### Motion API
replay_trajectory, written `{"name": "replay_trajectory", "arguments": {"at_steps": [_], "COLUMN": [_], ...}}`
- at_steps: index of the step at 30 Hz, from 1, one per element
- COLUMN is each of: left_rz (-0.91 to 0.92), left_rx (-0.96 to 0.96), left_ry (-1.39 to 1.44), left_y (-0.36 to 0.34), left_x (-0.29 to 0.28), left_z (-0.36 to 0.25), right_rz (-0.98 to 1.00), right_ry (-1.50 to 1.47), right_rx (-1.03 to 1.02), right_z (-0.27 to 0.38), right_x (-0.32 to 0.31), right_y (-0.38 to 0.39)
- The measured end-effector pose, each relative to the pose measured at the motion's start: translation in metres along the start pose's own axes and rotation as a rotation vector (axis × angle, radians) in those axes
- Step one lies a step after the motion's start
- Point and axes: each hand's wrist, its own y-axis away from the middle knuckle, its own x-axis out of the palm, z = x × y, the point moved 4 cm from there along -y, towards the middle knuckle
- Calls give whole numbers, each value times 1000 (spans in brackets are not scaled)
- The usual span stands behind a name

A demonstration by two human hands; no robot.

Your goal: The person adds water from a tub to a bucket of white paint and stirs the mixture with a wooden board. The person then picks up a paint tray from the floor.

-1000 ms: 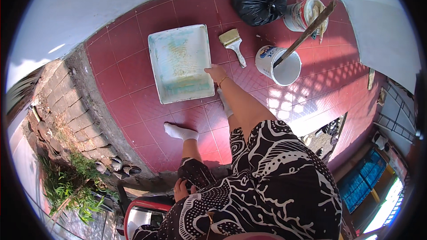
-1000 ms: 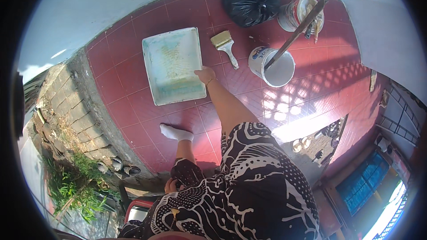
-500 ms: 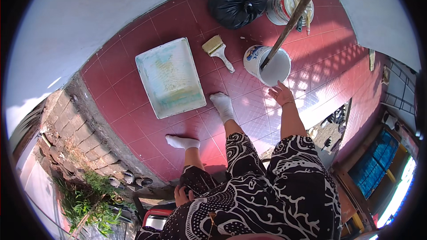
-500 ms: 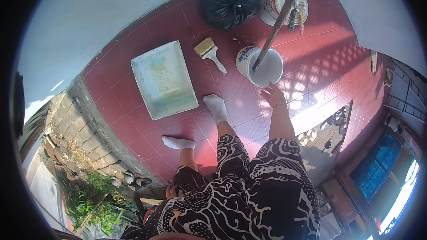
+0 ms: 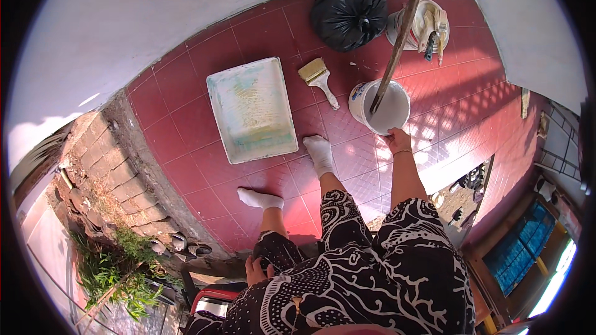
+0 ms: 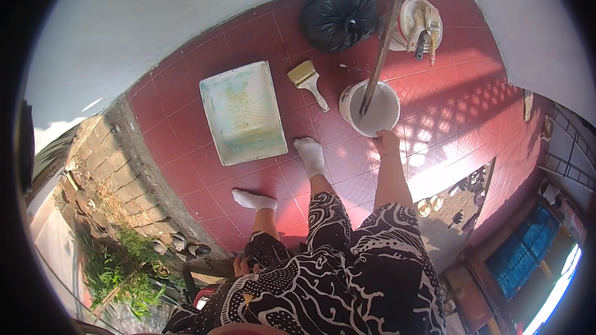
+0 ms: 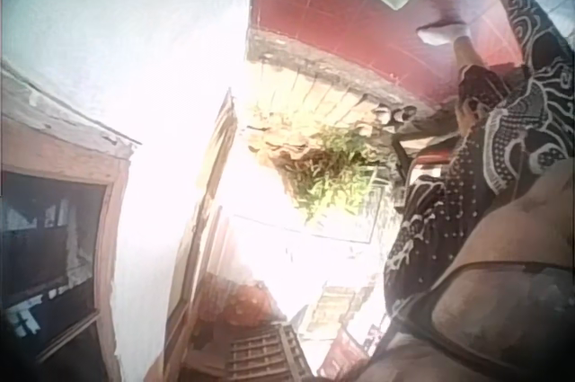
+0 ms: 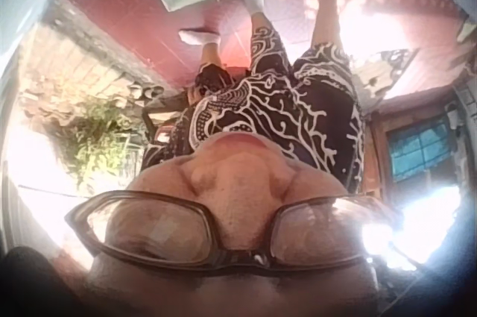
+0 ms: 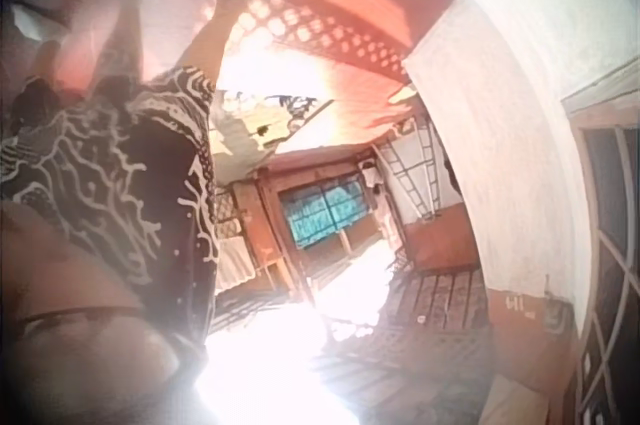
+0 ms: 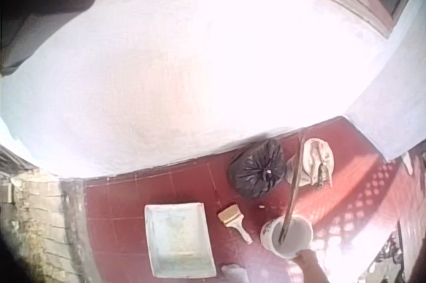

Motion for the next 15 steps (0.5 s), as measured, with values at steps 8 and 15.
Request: {"name": "replay_trajectory", "arguments": {"at_steps": [8,15], "left_rz": [-62,-30], "left_rx": [-42,-92], "left_ry": [78,529], "left_y": [1,-53], "left_x": [-9,-18], "left_z": [-19,-46], "right_rz": [16,203], "right_ry": [541,923], "right_rx": [-65,-88], "right_z": [0,-18], "right_x": [21,101], "right_y": [86,208]}}
